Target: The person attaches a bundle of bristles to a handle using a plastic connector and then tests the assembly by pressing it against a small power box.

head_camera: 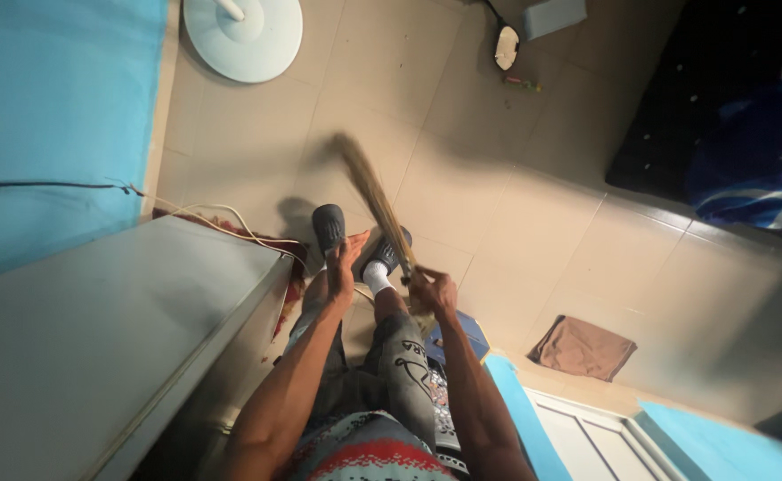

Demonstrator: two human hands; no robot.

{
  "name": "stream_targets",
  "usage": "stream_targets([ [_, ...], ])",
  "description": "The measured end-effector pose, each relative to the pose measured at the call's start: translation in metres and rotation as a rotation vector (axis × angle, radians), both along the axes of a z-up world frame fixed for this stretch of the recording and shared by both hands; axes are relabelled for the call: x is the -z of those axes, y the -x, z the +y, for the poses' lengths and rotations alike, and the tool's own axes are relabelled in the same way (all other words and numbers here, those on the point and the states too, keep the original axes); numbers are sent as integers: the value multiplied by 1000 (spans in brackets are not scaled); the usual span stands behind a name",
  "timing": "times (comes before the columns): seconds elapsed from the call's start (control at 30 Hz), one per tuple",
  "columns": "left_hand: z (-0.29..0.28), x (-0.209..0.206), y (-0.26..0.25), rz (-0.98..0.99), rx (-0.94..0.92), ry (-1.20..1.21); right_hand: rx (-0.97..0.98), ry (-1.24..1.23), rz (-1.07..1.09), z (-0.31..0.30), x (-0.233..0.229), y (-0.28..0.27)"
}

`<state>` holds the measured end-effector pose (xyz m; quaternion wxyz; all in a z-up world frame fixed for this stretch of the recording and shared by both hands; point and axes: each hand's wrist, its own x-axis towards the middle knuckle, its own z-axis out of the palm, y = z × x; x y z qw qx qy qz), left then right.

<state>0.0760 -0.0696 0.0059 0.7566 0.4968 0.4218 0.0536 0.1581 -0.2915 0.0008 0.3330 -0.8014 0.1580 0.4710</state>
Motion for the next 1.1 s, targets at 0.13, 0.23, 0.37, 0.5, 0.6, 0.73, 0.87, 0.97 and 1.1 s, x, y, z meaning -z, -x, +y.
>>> stream_targets([
  [0.13,5,3,-2,-2,38,-14,2,214,50,-24,38,6],
  [0.23,10,6,-2,-35,64,0,36,256,-180,-21,58,-14],
  [0.37,13,6,0,-39,96,-1,287,54,-124,-3,40,-49],
  [0.5,19,6,1,-10,115,37,177,61,-237,19,17,-36],
  [0.6,28,10,-1,-14,120,39,-33,84,-219,33,1,-1],
  [0.73,38,15,-5,-68,121,59,43,117,41,41,-3,27],
  [0.87,53,9,-7,-48,129,32,107,216,21,44,24,20],
  [0.97,61,9,-8,-62,133,52,170,226,-52,58,30,-15],
  [1.1,65,19,-3,-51,149,74,346,45,13,75,17,-43],
])
